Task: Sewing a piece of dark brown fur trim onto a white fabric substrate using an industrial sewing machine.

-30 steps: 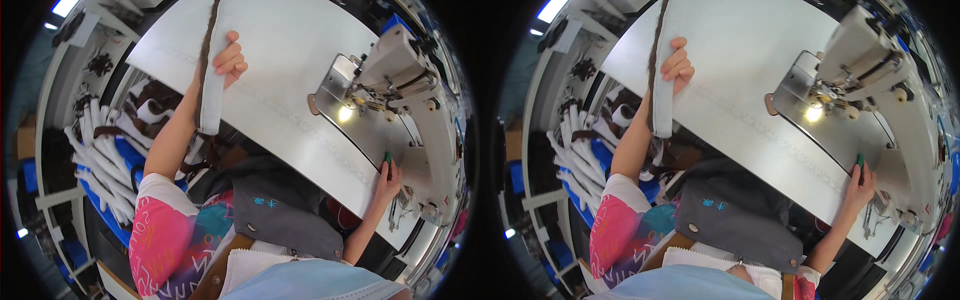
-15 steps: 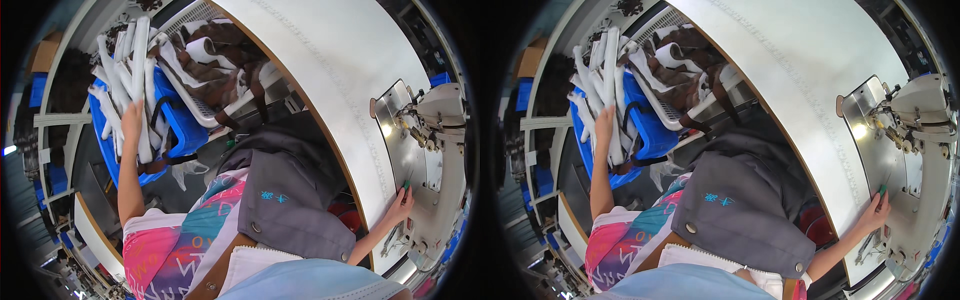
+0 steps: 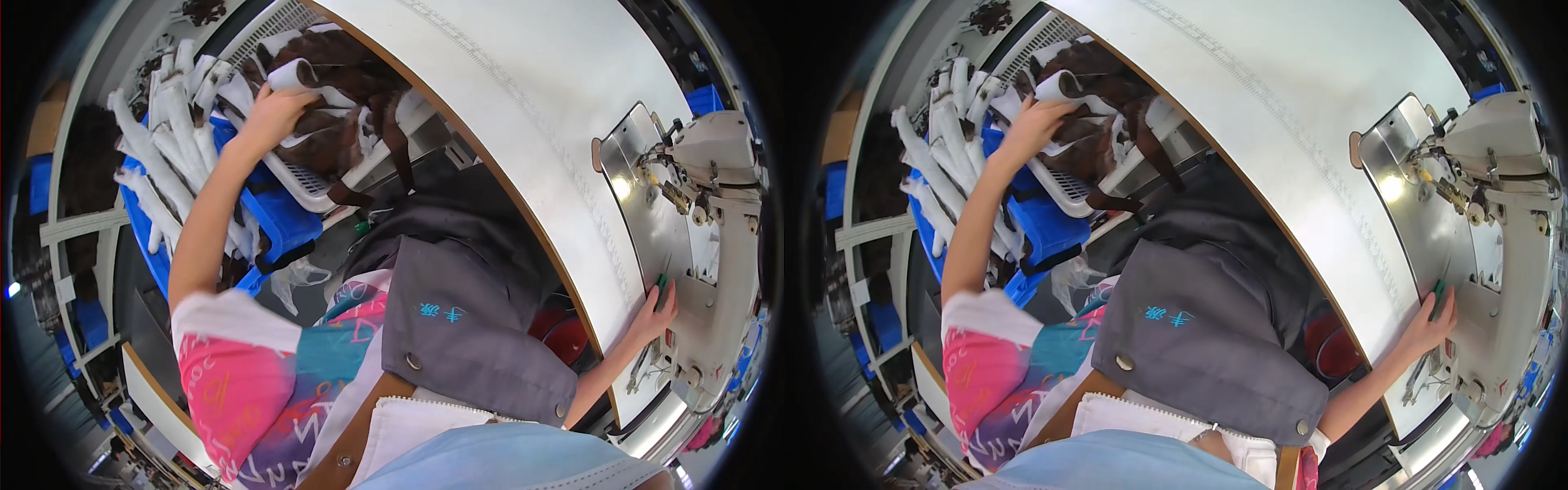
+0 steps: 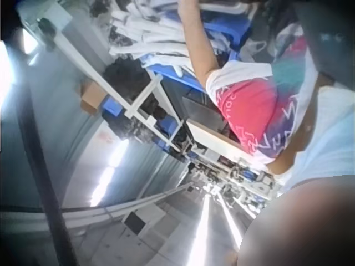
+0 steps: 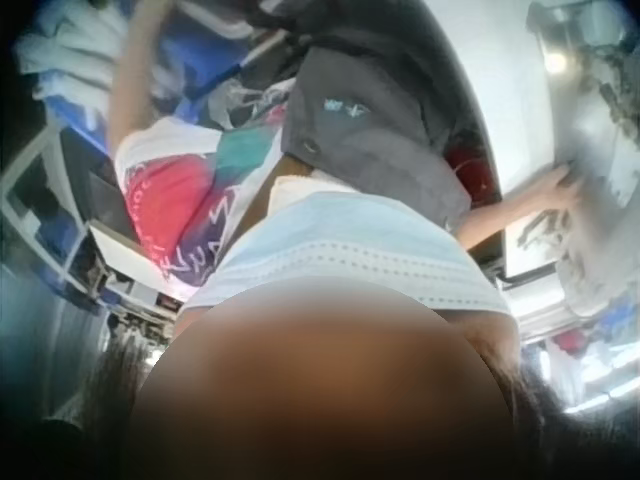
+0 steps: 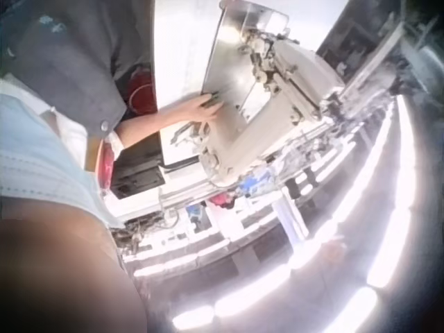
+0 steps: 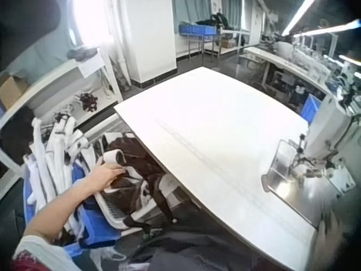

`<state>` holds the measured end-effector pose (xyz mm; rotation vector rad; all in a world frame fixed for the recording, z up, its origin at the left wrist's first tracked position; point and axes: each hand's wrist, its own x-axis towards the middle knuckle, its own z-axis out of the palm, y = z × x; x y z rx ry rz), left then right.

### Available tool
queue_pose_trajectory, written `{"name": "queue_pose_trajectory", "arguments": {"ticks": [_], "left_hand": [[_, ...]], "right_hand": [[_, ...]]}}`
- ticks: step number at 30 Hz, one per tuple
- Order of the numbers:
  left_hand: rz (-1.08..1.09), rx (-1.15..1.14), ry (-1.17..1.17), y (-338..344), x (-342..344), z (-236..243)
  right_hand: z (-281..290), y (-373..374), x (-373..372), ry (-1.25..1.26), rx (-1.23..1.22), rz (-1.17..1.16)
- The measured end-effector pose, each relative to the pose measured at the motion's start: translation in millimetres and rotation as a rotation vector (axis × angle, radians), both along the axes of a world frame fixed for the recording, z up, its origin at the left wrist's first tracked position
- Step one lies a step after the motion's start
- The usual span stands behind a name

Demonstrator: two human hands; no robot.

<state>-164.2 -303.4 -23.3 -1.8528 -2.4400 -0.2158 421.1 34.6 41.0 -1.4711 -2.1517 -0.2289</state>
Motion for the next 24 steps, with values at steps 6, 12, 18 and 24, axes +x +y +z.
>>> {"name": "queue_pose_trajectory", "arguments": {"ticks": [6, 12, 18, 24], "left_hand": [[0.298, -0.588, -0.160, 11, -96, -5], [0.438, 0.387, -0.965, -37, -90, 237], [0.264, 0.463, -0.639, 60, 65, 222], [-0.746, 0.669, -0.371, 126, 243, 89]], "right_hand": [[-6, 2, 3, -0.051, 0.046, -0.003], [17, -26, -42, 0.127, 0.161, 0.182], [39, -137, -194, 0.726, -1.354, 0.974], [30, -127, -210, 1.797, -1.453, 0.922]]}}
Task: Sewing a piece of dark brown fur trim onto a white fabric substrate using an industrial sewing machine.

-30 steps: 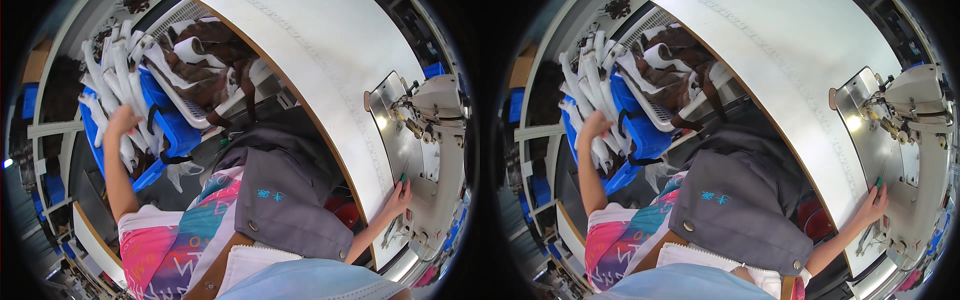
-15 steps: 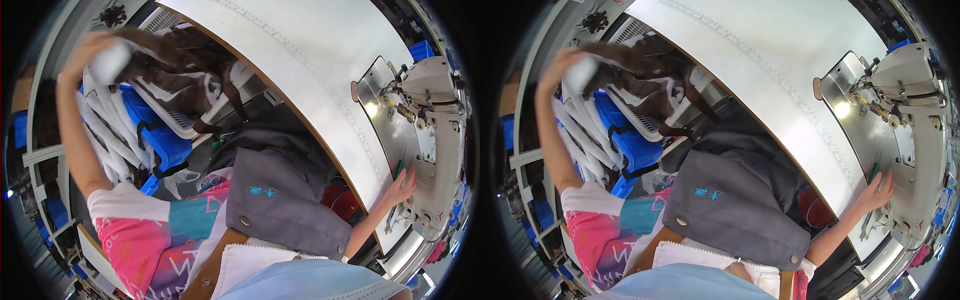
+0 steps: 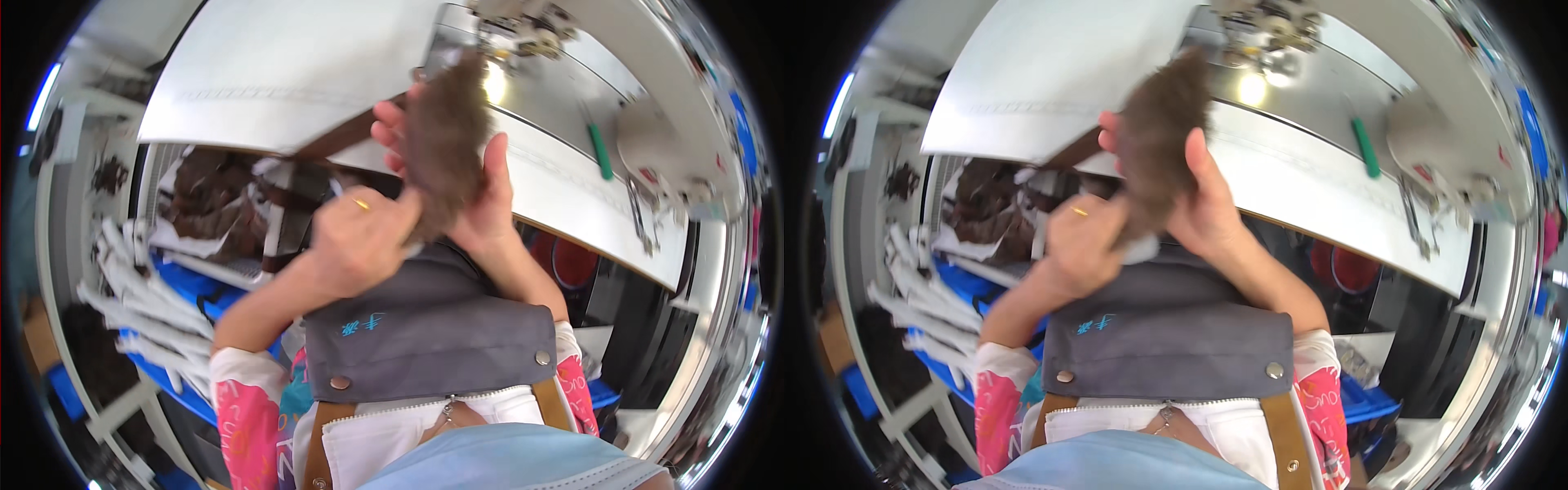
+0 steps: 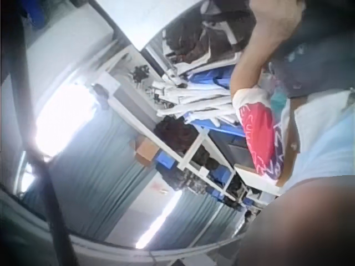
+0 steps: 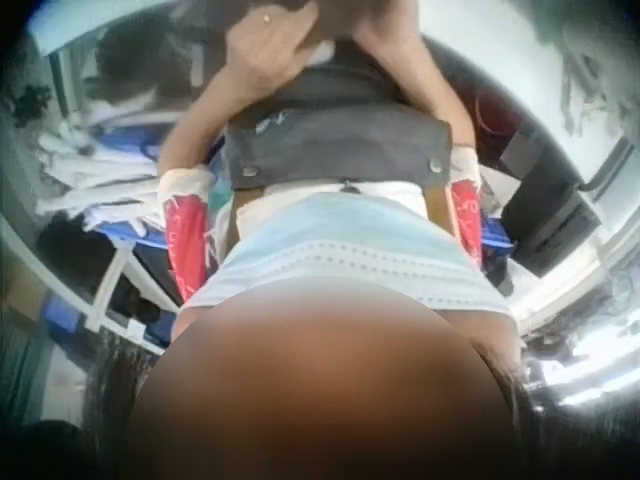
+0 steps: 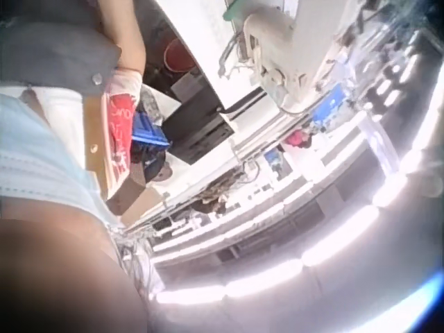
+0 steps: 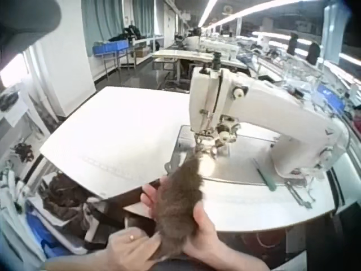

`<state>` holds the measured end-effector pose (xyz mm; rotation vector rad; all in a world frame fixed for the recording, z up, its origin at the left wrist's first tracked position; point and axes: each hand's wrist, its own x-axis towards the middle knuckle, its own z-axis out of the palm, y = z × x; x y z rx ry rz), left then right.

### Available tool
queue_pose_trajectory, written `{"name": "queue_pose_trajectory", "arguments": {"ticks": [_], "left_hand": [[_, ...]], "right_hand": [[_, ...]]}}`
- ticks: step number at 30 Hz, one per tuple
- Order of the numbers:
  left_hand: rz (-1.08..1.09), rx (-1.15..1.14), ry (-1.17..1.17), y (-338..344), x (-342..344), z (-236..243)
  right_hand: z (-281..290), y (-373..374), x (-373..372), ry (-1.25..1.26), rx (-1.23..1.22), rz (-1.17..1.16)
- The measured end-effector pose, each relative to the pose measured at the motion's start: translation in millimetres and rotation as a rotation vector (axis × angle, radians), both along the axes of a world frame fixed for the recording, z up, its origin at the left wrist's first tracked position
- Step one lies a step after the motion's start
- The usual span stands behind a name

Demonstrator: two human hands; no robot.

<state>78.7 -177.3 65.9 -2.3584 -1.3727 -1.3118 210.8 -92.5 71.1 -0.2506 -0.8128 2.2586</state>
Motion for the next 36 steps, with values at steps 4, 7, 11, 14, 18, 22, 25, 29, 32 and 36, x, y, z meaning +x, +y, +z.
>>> {"name": "queue_pose_trajectory", "arguments": {"ticks": [4, 7, 11, 14, 18, 22, 25, 29, 32, 36], "left_hand": [[-0.275, -0.318, -0.187, 22, 58, -22], [-0.329, -0.493, -0.604, 53, 75, 19], [-0.716, -0.804, -0.696, 111, 102, 53], [-0.885, -1.030, -0.748, 119, 127, 64], [-0.796, -0.945, -0.530, 124, 144, 36], [-0.697, -1.237, -0.986, 137, 114, 18], [-0.591, -1.201, -1.067, 138, 94, 16], [-0.512, -1.158, -1.153, 131, 69, 13], [-0.479, -1.152, -1.204, 119, 53, 10], [-0.460, -1.192, -1.282, 104, 48, 10]], "right_hand": [[23, 25, 86, -0.521, 0.345, -0.352], [43, 21, 147, -0.986, 0.722, -0.430], [51, 6, 190, -1.358, 0.870, -0.430], [52, 3, 206, -1.381, 0.939, -0.350], [50, 12, 193, -0.276, 0.402, -0.752], [31, -11, 248, 0.364, 0.350, -0.446], [-13, -58, 318, -0.384, 0.125, -0.229], [-49, -112, 356, -0.883, -0.184, -0.082], [-44, -113, 373, -1.381, -0.139, -0.009], [19, -87, 308, -1.720, 0.320, 0.099]]}}
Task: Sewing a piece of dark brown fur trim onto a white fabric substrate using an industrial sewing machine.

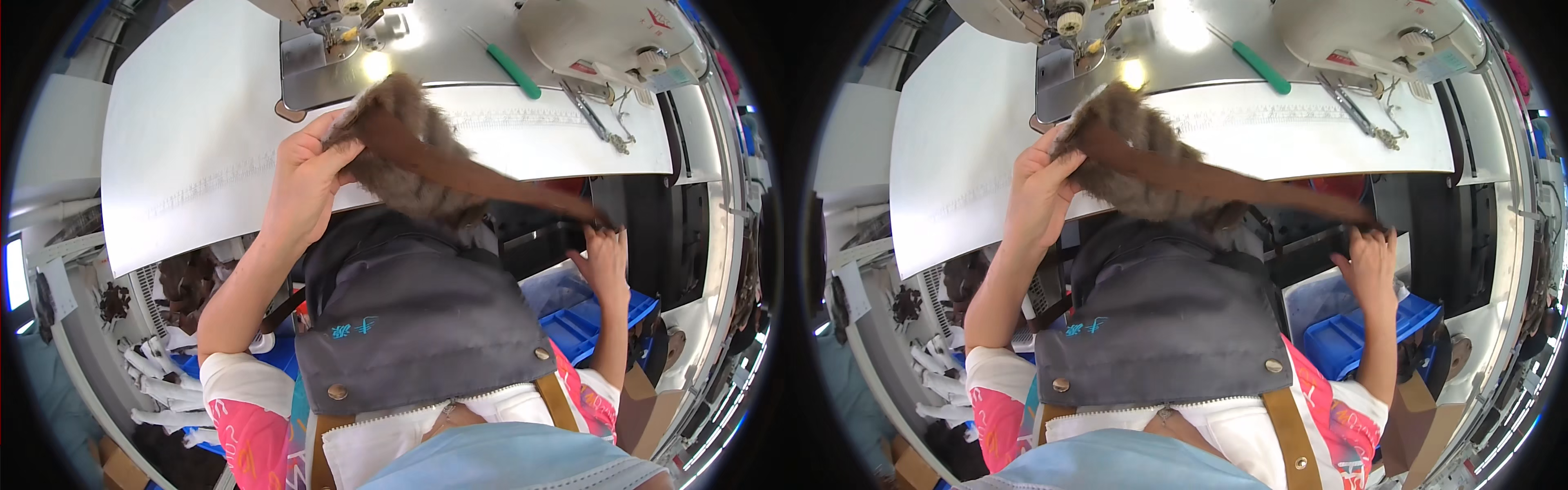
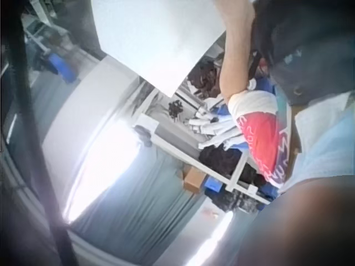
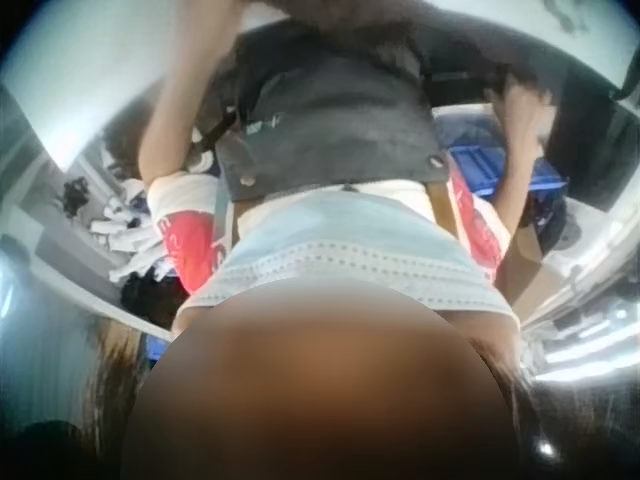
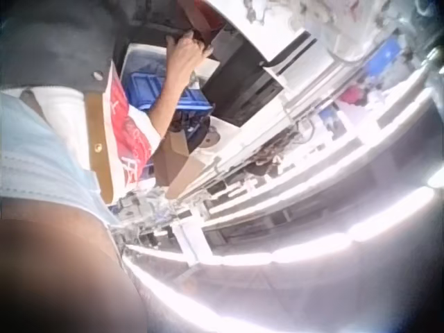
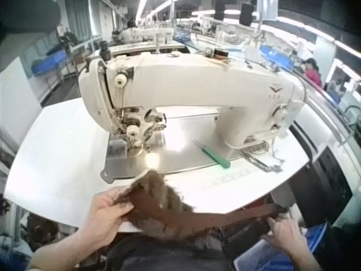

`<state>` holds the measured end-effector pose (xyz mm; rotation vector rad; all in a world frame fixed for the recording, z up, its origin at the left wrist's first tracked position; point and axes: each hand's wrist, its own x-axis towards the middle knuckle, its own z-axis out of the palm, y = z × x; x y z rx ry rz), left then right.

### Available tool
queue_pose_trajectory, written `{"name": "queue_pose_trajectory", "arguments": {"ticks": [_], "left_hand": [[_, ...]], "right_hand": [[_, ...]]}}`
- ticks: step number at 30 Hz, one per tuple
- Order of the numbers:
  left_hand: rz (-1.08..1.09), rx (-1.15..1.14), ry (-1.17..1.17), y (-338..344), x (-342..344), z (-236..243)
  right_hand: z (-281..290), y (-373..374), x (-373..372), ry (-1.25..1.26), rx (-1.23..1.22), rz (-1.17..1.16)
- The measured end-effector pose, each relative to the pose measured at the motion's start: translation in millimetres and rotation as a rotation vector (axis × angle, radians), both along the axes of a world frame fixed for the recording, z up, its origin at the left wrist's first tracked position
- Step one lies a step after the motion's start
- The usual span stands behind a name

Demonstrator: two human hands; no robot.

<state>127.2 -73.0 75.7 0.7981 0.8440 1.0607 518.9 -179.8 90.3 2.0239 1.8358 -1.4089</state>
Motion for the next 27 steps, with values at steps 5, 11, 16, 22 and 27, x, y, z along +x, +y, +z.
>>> {"name": "queue_pose_trajectory", "arguments": {"ticks": [5, 11, 16, 22, 27], "left_hand": [[0.039, -0.022, -0.056, -1, -11, -12], [0.107, 0.035, -0.045, 19, -31, -33], [0.161, -0.004, 0.032, 25, -33, -37], [0.052, 0.097, -0.024, 18, -25, -30], [0.071, 0.154, -0.018, -14, -14, -23]], "right_hand": [[14, 38, -58, 1.308, -0.129, -0.077], [-15, 13, 20, 0.259, 0.254, -0.342], [-11, -16, 133, 0.915, 0.153, -0.721], [9, -33, 123, -0.949, 0.877, -0.179], [14, 49, -69, 0.447, 0.591, -0.291]]}}
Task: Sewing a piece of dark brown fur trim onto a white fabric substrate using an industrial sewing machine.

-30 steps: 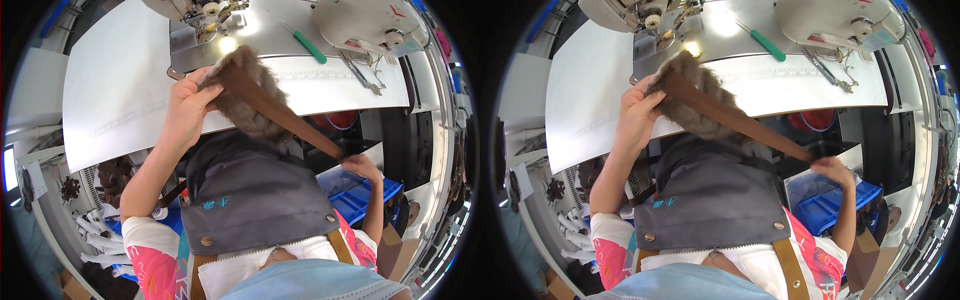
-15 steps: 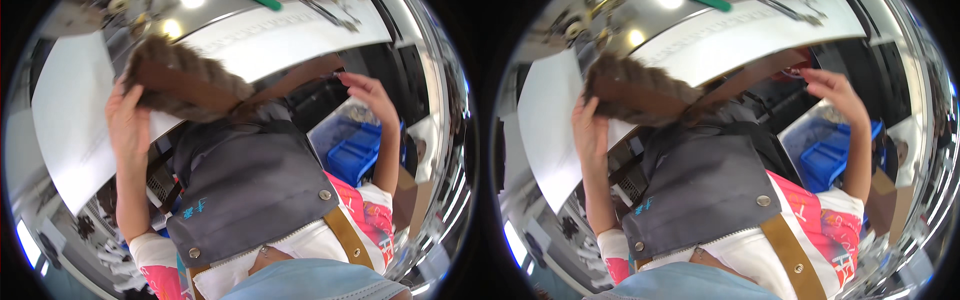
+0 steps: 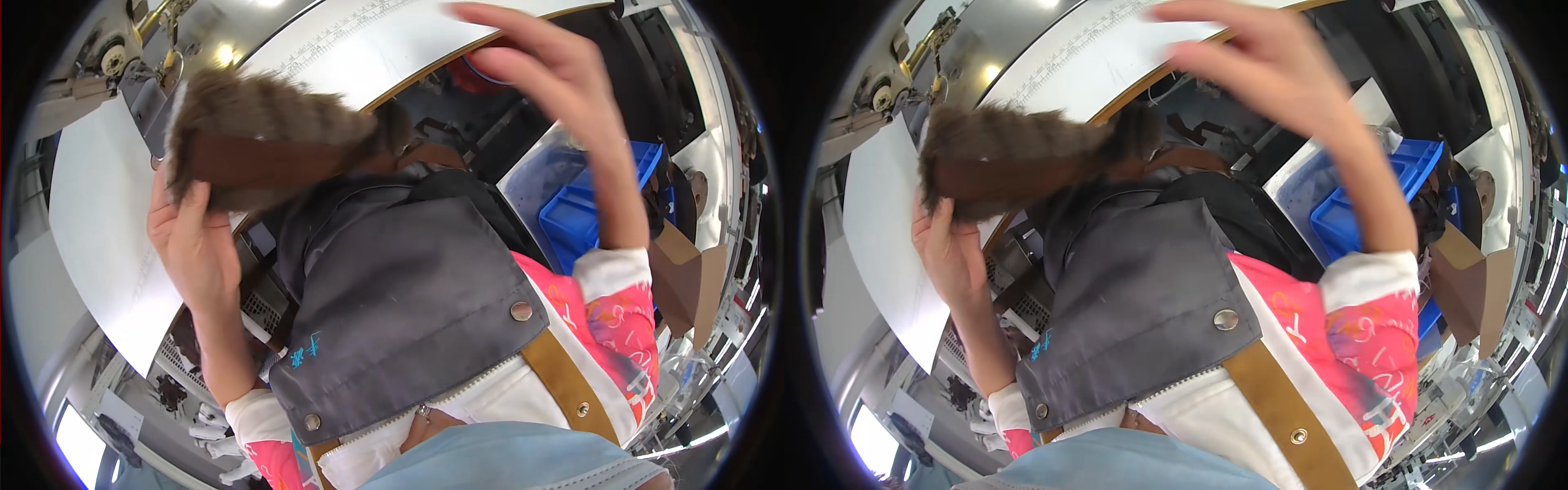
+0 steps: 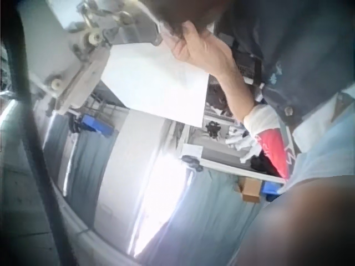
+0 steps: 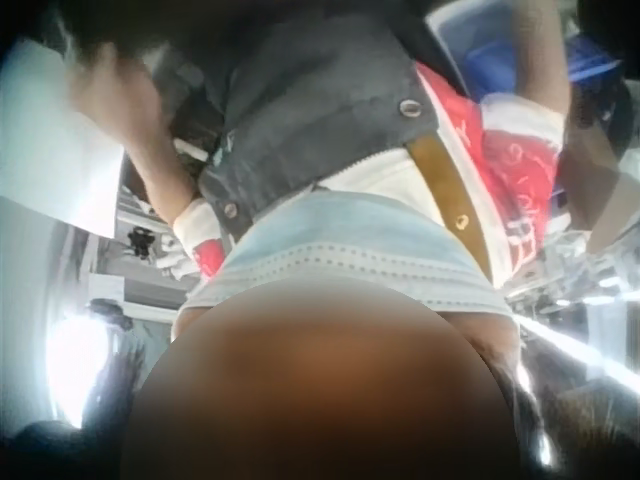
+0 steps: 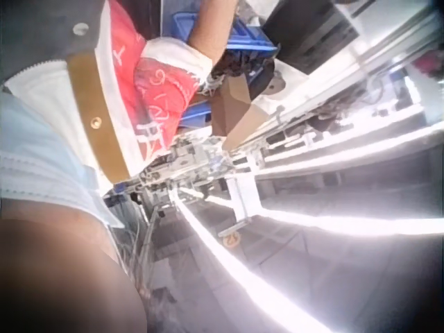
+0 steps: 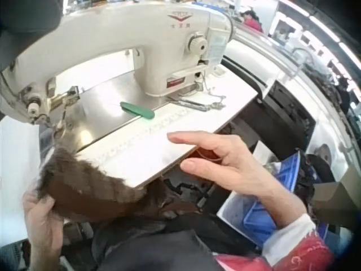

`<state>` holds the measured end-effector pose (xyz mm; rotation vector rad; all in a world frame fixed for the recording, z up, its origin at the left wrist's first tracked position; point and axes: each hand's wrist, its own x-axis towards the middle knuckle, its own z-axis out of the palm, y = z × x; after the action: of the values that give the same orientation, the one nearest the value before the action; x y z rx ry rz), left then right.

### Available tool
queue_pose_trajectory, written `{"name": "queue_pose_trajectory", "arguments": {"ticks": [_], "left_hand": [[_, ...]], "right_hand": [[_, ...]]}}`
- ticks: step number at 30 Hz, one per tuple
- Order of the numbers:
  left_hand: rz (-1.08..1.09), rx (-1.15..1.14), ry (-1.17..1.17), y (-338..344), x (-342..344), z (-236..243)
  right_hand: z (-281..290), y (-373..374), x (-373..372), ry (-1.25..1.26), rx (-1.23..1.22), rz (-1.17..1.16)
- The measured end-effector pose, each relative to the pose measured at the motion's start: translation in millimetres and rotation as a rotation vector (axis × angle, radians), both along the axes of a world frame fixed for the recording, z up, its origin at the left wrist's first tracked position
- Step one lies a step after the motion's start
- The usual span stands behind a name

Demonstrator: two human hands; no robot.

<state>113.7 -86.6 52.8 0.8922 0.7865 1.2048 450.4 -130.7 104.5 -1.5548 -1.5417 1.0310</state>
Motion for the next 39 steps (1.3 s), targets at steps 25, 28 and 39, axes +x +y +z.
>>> {"name": "queue_pose_trajectory", "arguments": {"ticks": [25, 28, 39], "left_hand": [[-0.222, -0.583, 0.049, -3, -21, 32], [-0.114, -0.655, 0.085, -5, -15, 36], [-0.435, -0.404, 0.648, 23, -26, 34]], "right_hand": [[-66, 6, -180, -0.590, 1.019, 0.260], [-66, 6, -178, -0.491, 1.005, 0.258], [-66, 11, -179, -0.478, 1.042, 0.371]]}}
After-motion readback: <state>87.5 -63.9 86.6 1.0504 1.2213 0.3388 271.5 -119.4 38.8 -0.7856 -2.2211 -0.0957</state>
